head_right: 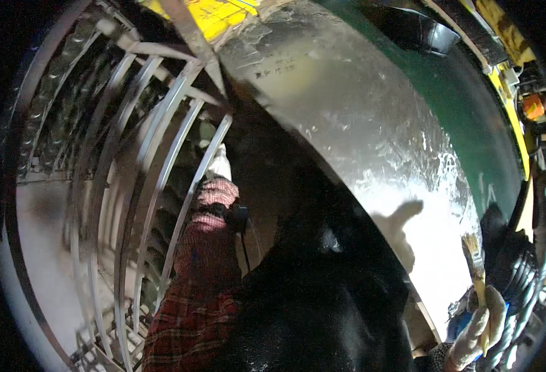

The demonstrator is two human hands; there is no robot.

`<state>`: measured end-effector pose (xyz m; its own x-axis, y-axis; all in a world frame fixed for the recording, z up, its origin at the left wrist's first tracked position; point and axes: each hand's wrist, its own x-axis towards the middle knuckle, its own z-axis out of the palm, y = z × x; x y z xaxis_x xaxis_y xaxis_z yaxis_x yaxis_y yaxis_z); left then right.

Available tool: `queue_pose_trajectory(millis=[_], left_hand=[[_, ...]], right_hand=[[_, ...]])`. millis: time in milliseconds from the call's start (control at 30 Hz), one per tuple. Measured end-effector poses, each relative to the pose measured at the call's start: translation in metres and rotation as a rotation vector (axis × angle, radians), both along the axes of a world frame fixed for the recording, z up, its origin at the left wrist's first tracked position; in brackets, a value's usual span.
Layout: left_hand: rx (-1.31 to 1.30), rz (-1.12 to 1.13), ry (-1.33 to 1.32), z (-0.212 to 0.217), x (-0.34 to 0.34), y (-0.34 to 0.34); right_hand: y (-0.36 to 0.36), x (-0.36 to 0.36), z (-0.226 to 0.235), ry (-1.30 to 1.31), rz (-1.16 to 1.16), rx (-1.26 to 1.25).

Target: Applying white adhesive to shoe soles and interior components using a brush at a manufacturing station.

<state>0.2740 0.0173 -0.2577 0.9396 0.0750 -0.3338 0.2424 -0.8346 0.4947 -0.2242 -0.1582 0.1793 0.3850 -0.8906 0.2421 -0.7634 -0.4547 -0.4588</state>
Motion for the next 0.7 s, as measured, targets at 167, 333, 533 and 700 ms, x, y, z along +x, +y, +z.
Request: queue_pose_trajectory(millis=[167, 333, 533, 700], left_hand=[[-0.201, 0.022, -0.195, -0.062, 0.039, -0.009], [-0.534, 0.074, -0.026, -0.139, 0.049, 0.01], [-0.966, 0.157, 0.138, -0.145, 0.003, 0.047], [-1.088, 0.584, 0.357, -0.045, 0.0, 0.019]], right_hand=[[-0.017, -0.025, -0.002, 0.097, -0.04, -0.099], [-0.019, -0.031, 0.005, 0.084, -0.09, -0.054], [-0.01, -0.043, -0.006, -0.04, -0.041, -0.013], [-0.003, -0.065, -0.004, -0.267, 0.005, 0.047]])
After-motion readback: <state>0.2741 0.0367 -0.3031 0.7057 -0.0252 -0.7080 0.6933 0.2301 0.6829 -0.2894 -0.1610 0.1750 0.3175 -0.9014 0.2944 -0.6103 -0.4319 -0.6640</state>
